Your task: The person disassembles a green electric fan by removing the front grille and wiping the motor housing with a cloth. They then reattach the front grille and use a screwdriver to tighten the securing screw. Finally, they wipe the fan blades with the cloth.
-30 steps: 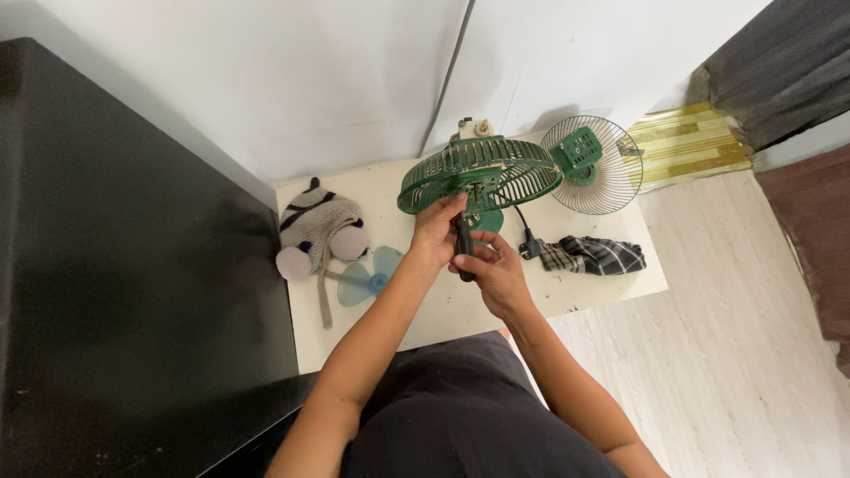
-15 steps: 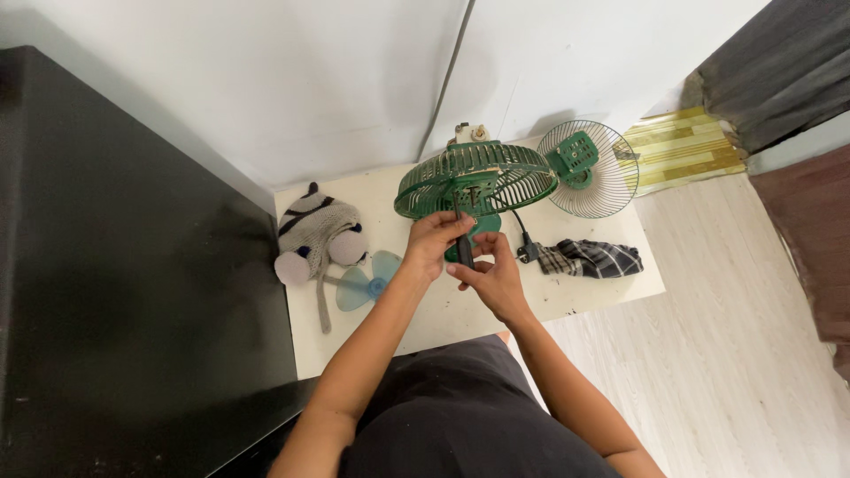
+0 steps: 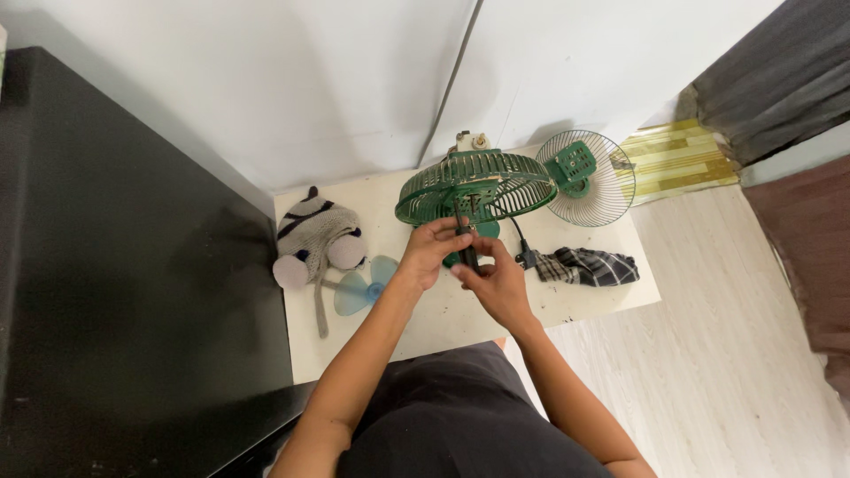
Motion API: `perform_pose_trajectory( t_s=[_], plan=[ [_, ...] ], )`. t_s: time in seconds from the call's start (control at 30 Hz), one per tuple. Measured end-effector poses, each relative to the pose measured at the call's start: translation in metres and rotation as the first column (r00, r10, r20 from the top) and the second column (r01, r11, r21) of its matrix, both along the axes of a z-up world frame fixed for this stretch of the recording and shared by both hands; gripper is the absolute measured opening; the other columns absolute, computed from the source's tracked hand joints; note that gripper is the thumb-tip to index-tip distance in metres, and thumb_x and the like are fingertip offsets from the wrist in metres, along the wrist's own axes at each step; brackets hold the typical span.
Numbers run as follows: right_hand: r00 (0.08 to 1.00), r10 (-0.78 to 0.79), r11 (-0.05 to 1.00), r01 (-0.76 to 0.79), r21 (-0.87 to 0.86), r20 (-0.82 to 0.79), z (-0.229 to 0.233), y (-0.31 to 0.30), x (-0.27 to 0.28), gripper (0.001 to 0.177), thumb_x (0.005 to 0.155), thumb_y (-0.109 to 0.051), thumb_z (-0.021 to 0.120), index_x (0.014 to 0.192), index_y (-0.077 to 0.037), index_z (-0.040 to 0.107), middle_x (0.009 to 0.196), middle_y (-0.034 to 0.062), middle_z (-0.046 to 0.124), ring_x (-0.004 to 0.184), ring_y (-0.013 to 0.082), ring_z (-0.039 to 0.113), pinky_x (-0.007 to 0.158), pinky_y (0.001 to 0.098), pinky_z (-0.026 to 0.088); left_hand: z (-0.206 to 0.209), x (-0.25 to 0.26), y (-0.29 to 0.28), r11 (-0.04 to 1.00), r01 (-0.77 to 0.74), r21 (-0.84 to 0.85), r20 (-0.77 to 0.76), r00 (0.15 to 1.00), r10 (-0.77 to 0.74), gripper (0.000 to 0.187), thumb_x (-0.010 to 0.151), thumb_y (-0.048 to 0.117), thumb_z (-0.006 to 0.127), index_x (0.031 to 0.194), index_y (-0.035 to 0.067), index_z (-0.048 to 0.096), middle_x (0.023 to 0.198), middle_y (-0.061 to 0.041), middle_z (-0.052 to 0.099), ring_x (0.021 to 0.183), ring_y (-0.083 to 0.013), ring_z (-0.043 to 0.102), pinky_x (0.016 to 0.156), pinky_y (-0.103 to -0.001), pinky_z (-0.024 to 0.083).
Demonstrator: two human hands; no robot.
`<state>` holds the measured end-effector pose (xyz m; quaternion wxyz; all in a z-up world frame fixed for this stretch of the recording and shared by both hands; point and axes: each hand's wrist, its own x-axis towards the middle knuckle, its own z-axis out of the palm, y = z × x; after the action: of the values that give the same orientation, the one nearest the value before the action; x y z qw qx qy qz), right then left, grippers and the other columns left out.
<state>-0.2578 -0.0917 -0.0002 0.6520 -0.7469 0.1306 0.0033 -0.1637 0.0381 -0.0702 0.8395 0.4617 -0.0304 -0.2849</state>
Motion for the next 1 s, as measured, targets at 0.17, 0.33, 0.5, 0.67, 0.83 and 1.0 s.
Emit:
perform_pose_trajectory(
  t_s=[0.17,0.33,0.5,0.67,0.83,1.0],
  plan=[
    [0.998,-0.066,0.88,0.07,0.469,-0.024,0.005,0.002,0.0,0.042,0.089,0.002,0.064,0.13,0.006,0.055,0.107,0.0188,0.066,0.082,0.0278,0.075,0.072,0.0376,0.065,0.006,0.001,-0.001,0.999,-0.022,0.037,-0.108,0.994,0.026,0.035,0.091,0.007,0.075,0.124,-0.003,0.067,0.113,-0.013,0.07,0.1,-0.0194,0.067,0.088,-0.033,0.054],
    [0.973,-0.055,0.669,0.203,0.715,-0.224,0.002,-0.001,0.003,0.025,0.089,-0.01,0.054,0.111,0.001,0.055,0.101,0.0224,0.071,0.079,0.0314,0.078,0.067,0.0393,0.065,0.009,0.002,0.012,0.982,0.087,-0.165,-0.137,0.984,-0.11,0.042,0.079,0.005,0.075,0.121,0.004,0.067,0.114,-0.012,0.073,0.099,-0.0199,0.072,0.081,-0.033,0.058],
    [0.998,-0.061,0.996,0.063,0.062,-0.033,-0.009,0.001,-0.002,0.022,0.092,-0.008,0.066,0.102,0.005,0.052,0.097,0.0196,0.067,0.071,0.026,0.072,0.053,0.0371,0.058,-0.011,0.007,-0.004,0.993,-0.082,0.091,0.031,0.996,0.079,0.042,0.079,-0.001,0.083,0.118,-0.003,0.067,0.102,-0.014,0.073,0.093,-0.0206,0.07,0.083,-0.031,0.057],
    [1.0,0.003,0.957,0.004,0.29,-0.022,-0.028,0.0,-0.004,0.029,0.096,-0.007,0.068,0.114,0.013,0.06,0.098,0.0228,0.068,0.074,0.0239,0.07,0.06,0.034,0.06,-0.01,-0.002,-0.014,0.963,-0.153,0.221,0.104,0.986,0.133,0.045,0.085,0.004,0.085,0.123,-0.007,0.064,0.096,-0.009,0.067,0.085,-0.0178,0.061,0.076,-0.033,0.051],
    [0.954,0.136,0.628,0.125,0.768,-0.267,-0.029,-0.015,0.003,0.043,0.102,-0.021,0.047,0.121,0.016,0.058,0.108,0.0242,0.071,0.084,0.0279,0.076,0.072,0.0338,0.064,0.013,-0.001,0.016,0.971,0.228,-0.077,-0.073,0.969,-0.234,0.053,0.082,0.008,0.074,0.133,0.005,0.057,0.107,-0.006,0.074,0.093,-0.0154,0.069,0.081,-0.03,0.056],
    [0.979,0.075,0.943,-0.007,0.332,-0.192,-0.022,-0.005,-0.004,0.043,0.097,-0.029,0.054,0.113,0.01,0.062,0.089,0.019,0.073,0.066,0.0258,0.073,0.056,0.0337,0.059,0.015,0.001,0.01,0.986,0.157,0.051,0.004,0.988,-0.157,0.047,0.084,0.002,0.076,0.129,0.0,0.063,0.101,-0.01,0.074,0.092,-0.0157,0.07,0.083,-0.027,0.056]
  ],
)
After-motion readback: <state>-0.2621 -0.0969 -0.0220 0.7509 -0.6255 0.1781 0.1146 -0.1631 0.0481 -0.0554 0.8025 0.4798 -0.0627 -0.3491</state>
